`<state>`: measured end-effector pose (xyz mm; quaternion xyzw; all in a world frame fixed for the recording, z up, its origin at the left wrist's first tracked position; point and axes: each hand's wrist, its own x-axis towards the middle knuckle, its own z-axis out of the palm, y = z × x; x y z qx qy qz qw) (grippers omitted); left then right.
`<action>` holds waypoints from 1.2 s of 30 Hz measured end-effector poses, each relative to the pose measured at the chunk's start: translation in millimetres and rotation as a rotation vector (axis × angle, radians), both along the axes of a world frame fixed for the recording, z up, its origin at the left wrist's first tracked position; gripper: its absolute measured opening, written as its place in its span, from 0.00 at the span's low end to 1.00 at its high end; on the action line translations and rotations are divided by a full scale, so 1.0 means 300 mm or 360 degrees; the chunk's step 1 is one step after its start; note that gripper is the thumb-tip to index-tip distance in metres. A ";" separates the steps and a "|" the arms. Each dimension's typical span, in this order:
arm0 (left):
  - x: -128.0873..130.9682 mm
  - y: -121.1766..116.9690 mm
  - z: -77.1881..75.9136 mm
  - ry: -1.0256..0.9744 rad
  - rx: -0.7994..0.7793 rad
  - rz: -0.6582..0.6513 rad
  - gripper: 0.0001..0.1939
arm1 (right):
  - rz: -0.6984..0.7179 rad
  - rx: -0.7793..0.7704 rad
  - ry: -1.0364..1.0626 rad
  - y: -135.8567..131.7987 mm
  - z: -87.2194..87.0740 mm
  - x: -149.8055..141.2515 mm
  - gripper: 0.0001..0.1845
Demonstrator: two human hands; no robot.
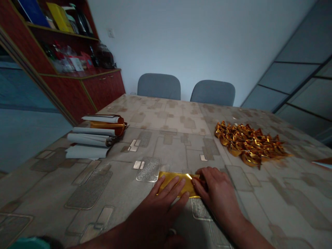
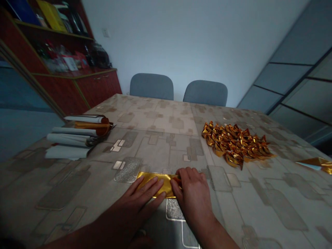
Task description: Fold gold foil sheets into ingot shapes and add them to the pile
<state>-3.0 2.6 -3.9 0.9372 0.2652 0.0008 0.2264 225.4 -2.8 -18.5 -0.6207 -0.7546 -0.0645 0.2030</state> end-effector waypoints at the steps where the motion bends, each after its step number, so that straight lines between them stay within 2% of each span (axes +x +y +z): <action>1: -0.001 -0.002 0.004 -0.0002 -0.0002 0.0004 0.48 | 0.0006 0.0039 -0.0026 0.001 0.005 0.001 0.04; 5: -0.006 -0.009 0.007 -0.0059 0.0032 0.0028 0.46 | 0.0121 0.0221 -0.0078 -0.026 0.046 -0.017 0.15; 8: -0.007 -0.007 0.003 -0.0091 0.0058 0.0027 0.45 | 0.0431 0.0220 -0.0040 -0.091 0.057 -0.060 0.19; 11: -0.007 -0.002 -0.002 -0.0089 0.0077 -0.0017 0.42 | 0.0580 0.0118 -0.0069 -0.169 0.013 -0.099 0.28; 15: -0.012 0.001 -0.009 -0.0121 0.0109 -0.0032 0.41 | 0.0479 0.0060 -0.0184 -0.230 -0.060 -0.093 0.37; 18: -0.015 0.003 -0.007 -0.0109 0.0091 -0.0036 0.43 | 0.0495 0.0047 -0.0237 -0.241 -0.068 -0.061 0.40; 24: -0.038 0.023 0.006 -0.0033 0.0054 -0.0076 0.48 | 0.0433 0.0018 -0.0323 -0.246 -0.034 -0.037 0.36; 29: -0.085 0.053 0.017 -0.0065 0.0129 -0.0159 0.41 | 0.0415 0.0083 -0.0397 -0.244 -0.022 -0.046 0.30; 36: -0.168 0.060 0.035 -0.0025 0.0159 -0.0085 0.36 | 0.0386 0.0135 -0.0435 -0.240 -0.019 -0.052 0.26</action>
